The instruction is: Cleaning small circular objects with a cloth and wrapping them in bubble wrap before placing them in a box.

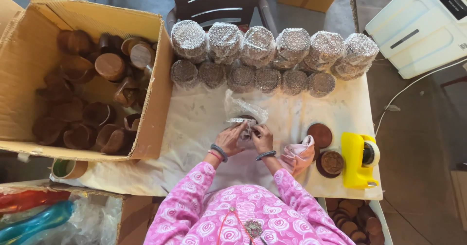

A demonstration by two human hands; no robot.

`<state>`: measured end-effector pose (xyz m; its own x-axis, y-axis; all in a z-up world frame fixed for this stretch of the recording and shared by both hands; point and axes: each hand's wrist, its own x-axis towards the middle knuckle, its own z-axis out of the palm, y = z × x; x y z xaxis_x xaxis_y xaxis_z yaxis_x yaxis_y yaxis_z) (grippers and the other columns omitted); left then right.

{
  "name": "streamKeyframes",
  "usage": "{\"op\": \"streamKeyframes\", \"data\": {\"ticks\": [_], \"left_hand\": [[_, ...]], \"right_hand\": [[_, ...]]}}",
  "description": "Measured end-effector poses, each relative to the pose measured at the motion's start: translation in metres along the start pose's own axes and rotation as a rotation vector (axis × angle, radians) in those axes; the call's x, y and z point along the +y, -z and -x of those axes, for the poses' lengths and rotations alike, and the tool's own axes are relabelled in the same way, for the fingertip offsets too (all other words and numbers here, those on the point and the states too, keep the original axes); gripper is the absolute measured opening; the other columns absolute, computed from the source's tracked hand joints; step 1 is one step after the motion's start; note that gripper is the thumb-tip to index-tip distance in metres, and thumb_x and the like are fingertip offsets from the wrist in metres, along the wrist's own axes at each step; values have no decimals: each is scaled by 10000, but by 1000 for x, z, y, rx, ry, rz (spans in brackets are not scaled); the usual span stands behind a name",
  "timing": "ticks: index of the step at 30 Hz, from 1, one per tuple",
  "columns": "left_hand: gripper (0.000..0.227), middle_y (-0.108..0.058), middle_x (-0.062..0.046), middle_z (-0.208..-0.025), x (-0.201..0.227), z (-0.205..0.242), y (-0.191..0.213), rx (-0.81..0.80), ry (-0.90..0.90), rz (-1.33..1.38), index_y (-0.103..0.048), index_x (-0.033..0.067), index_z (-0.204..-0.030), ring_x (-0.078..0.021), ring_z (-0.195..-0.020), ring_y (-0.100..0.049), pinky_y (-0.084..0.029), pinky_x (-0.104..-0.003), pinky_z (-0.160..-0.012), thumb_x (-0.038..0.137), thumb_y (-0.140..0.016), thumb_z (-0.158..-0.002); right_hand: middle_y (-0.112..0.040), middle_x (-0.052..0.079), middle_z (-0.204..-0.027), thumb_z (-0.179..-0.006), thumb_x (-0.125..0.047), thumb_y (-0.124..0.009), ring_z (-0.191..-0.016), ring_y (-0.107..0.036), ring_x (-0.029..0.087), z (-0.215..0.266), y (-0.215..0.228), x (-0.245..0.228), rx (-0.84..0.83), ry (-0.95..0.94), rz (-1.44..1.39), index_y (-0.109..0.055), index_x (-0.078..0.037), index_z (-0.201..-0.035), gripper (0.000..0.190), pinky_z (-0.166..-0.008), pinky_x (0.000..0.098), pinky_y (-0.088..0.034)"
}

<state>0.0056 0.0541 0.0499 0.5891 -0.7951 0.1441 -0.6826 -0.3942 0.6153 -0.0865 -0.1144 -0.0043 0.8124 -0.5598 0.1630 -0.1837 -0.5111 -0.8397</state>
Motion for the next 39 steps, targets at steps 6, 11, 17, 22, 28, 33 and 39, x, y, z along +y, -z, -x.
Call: {"op": "streamKeyframes", "data": {"ticks": [6, 11, 17, 22, 28, 33, 39], "left_hand": [[572, -650, -24, -1417, -37, 4, -35, 104, -274, -215, -653, 177, -1341, -230, -1317, -564, -518, -375, -1009, 257, -738, -782], [230, -685, 56, -1337, -46, -4, -52, 101, -179, -154, -751, 218, -1151, -175, -1296, -613, -546, -352, -959, 223, -677, -932], [221, -665, 67, -1374, -21, -9, -34, 1, 39, -71, -723, 202, -1158, -184, -1197, -652, -560, -356, -956, 247, -714, -942], [536, -586, -37, -1485, 0, 12, -16, 123, -59, -12, -655, 107, -1315, -262, -1317, -572, -487, -389, -1079, 146, -752, -789], [589, -554, -74, -1490, -18, 18, -49, 105, -155, -125, -630, 68, -1374, -265, -1422, -476, -363, -442, -1178, 146, -742, -801], [440, -576, -32, -1481, -12, 12, -48, 110, -100, -208, -656, 123, -1349, -229, -1416, -486, -352, -457, -1188, 191, -671, -915], [456, -597, -24, -1442, 4, 8, -35, 46, -33, -220, -665, 137, -1320, -215, -1386, -496, -328, -481, -1174, 211, -682, -870]], "right_hand": [[-707, 100, -982, -867, -43, -727, -820, -740, 207, -11, 9, 15, -141, -29, -28, -760, -31, -1066, 202, -727, 302, -589], [-607, 201, -1167, -690, -21, -779, -1041, -621, 343, -1, 39, -25, -318, 291, 64, -701, 11, -1223, 540, -834, 402, -535], [-692, 76, -1137, -829, -146, -759, -1013, -688, 284, -2, 23, -14, -270, 112, 264, -787, -168, -1087, 261, -847, 379, -561], [-713, 53, -1079, -827, -160, -757, -962, -708, 281, -14, 20, -10, -304, 59, 292, -801, -178, -1036, 214, -800, 386, -564], [-745, 63, -984, -787, -170, -792, -873, -729, 265, -23, 21, -21, -303, -42, 231, -823, -165, -999, 213, -762, 362, -573], [-785, 43, -969, -835, -211, -797, -833, -730, 149, -20, 18, 46, -239, -172, -179, -809, -76, -990, 206, -729, 313, -606], [-742, 110, -1011, -802, -162, -839, -812, -672, 122, -50, 38, 48, 61, -158, -207, -671, 18, -1179, 450, -740, 286, -567]]}}
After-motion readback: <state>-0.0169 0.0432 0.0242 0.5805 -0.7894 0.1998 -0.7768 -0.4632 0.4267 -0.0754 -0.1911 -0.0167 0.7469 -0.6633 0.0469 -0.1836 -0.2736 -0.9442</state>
